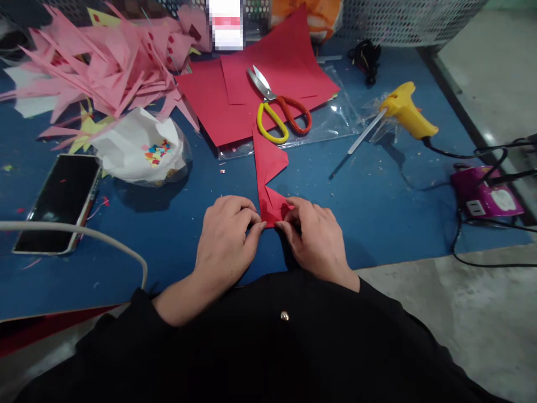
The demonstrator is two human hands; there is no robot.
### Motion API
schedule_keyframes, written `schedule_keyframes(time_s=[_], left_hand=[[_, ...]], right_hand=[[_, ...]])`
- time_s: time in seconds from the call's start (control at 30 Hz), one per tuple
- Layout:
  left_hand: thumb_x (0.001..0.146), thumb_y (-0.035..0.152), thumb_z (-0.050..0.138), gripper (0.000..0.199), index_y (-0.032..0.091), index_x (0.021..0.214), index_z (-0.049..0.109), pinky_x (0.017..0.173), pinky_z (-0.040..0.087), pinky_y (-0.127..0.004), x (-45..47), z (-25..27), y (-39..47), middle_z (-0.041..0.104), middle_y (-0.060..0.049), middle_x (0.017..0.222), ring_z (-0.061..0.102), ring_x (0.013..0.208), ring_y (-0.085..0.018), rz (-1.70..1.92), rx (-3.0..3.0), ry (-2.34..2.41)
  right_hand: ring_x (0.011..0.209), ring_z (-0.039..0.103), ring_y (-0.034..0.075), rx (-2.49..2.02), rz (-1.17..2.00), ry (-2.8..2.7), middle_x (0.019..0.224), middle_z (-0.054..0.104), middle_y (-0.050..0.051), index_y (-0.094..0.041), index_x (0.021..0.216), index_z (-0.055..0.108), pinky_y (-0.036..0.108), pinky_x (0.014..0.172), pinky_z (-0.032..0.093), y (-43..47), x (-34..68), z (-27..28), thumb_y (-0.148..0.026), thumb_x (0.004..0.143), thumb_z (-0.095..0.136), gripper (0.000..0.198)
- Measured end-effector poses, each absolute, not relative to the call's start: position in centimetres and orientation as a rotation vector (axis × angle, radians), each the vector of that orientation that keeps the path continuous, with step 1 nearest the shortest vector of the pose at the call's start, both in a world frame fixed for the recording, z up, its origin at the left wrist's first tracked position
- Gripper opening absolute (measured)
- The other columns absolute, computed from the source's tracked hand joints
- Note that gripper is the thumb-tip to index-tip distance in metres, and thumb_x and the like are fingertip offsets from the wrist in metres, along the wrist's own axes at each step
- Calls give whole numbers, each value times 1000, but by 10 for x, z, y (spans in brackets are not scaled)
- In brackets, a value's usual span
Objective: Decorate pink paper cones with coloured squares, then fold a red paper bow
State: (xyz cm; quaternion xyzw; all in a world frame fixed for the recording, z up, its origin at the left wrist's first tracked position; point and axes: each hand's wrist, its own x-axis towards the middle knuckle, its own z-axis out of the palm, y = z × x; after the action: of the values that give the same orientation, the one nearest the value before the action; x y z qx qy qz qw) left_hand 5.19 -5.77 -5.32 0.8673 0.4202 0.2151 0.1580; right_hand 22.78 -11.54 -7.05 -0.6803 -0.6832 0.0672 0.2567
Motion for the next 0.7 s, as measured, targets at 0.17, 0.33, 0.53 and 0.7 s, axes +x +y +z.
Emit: schedule_keyframes(time_s=[0.17,0.33,0.53,0.7], left_hand=[[90,23,64,16,21,74,65,81,48,-46,54,-52,-60,68,-6,95,61,97,-27,671,2451,1265],[87,24,68,20,21,68,65,79,48,-46,55,-52,-60,69,-6,95,61,97,-27,700,2430,1310],[87,22,68,19,21,68,65,79,48,-46,55,-52,-61,70,-6,95,61,97,-27,712,2437,1311],[86,18,66,17,20,69,66,81,47,-46,56,-50,-61,69,-7,95,61,98,-28,704,2432,1309]], right_hand=[[80,66,25,-1847,186,-1828,86,76,6,-14,120,59,36,74,40,-116,227,-69,-28,95,60,28],[80,67,25,-1847,190,-1818,87,76,6,-15,119,59,36,73,40,-116,226,-69,-27,94,62,29],[79,66,24,-1848,200,-1808,85,76,6,-12,119,60,36,73,40,-115,226,-68,-25,92,65,30],[80,67,24,-1856,207,-1808,85,76,5,-14,118,60,35,73,40,-115,226,-68,-25,93,64,28]])
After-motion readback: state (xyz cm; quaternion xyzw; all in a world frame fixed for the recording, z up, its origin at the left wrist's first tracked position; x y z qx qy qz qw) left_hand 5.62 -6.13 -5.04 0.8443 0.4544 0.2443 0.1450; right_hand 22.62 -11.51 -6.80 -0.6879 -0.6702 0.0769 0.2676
